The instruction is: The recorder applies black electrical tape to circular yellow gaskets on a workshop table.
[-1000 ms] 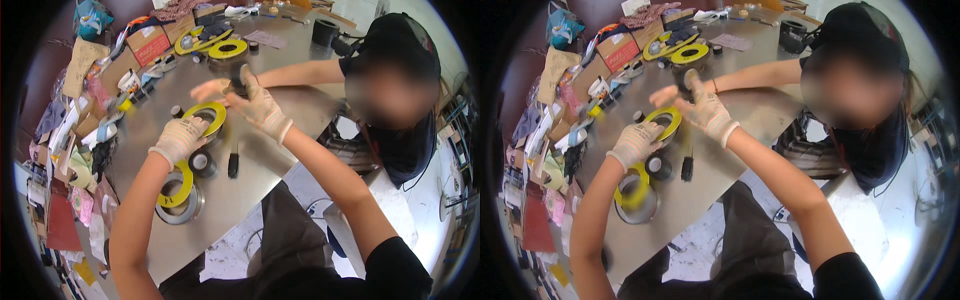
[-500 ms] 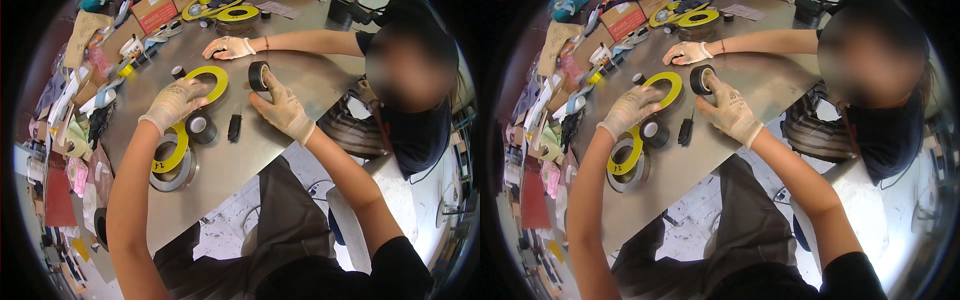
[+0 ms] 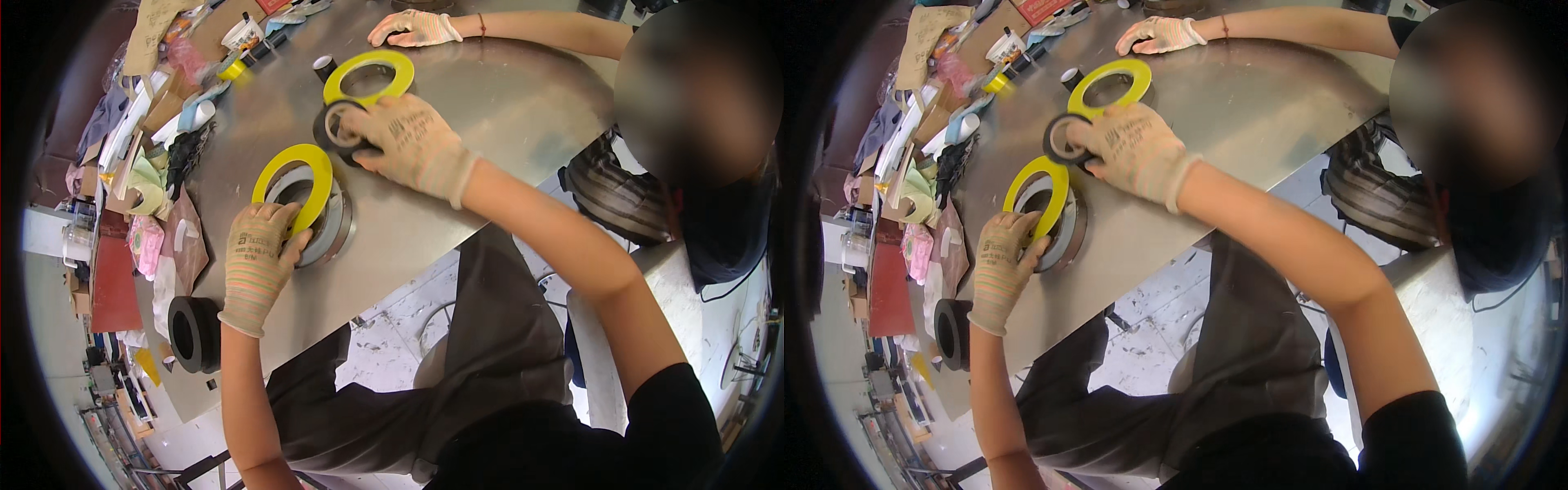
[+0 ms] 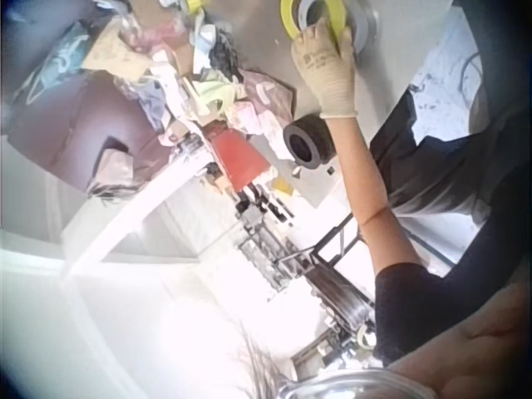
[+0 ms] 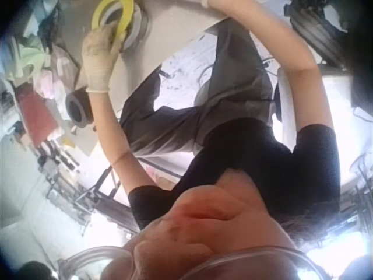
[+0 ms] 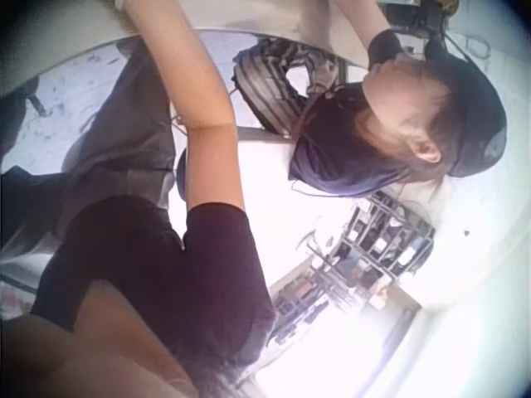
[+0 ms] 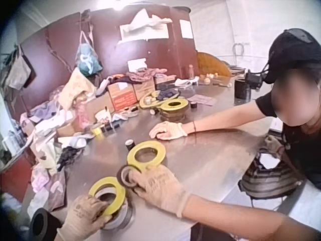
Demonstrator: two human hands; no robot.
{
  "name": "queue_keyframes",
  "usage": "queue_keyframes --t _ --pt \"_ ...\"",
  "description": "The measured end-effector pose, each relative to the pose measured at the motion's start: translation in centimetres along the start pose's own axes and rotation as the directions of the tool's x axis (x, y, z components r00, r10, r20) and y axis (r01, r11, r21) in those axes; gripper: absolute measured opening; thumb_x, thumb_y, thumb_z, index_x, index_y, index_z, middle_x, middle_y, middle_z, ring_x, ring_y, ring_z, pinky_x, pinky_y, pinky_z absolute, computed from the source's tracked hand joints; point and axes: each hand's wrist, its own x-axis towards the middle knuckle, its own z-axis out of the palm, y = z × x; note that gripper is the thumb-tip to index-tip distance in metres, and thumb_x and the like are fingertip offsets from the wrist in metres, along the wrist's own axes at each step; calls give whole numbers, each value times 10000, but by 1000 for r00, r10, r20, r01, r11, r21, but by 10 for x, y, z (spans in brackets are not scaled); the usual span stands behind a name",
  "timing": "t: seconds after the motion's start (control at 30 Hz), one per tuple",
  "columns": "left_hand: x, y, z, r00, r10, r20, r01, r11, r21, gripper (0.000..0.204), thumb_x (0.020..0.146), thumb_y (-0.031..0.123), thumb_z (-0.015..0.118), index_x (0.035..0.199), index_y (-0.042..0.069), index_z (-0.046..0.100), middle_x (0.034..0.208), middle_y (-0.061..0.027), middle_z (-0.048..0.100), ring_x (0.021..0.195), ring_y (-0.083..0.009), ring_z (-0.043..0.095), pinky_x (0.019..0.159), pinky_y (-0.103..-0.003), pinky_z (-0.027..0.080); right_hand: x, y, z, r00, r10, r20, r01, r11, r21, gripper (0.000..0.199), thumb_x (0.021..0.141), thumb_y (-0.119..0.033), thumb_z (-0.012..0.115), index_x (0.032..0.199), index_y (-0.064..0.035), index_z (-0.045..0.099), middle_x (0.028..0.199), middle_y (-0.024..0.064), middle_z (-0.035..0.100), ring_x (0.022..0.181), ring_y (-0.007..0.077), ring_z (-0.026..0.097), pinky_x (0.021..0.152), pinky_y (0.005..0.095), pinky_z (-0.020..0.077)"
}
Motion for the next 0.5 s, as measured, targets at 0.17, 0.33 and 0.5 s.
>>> queue_keyframes --t 0.17,0.33,0.5 --pt "-26 15 0 984 -174 -19 168 967 -189 442 845 241 736 1220 38 623 1128 -153 607 1111 -357 554 989 -445 430 -1 -8 -3 982 -9 -186 40 986 164 298 899 -281 642 1108 -90 548 965 164 678 950 381 643 849 477 494" --pt "-29 17 18 997 56 -48 -56 998 6 535 803 342 767 1229 53 619 1165 -147 600 1106 -357 549 1017 -464 407 -39 -36 -21 980 90 -179 -52 977 205 414 894 -325 665 1206 -74 560 1006 190 685 971 362 656 883 446 500" --pt "-26 25 3 987 -141 -80 102 924 -368 353 749 202 811 1014 11 677 932 -137 620 923 -337 599 824 -423 480 -47 -18 -81 860 435 -268 -390 898 204 357 879 -318 693 1115 -64 608 910 173 673 874 317 674 744 411 540"
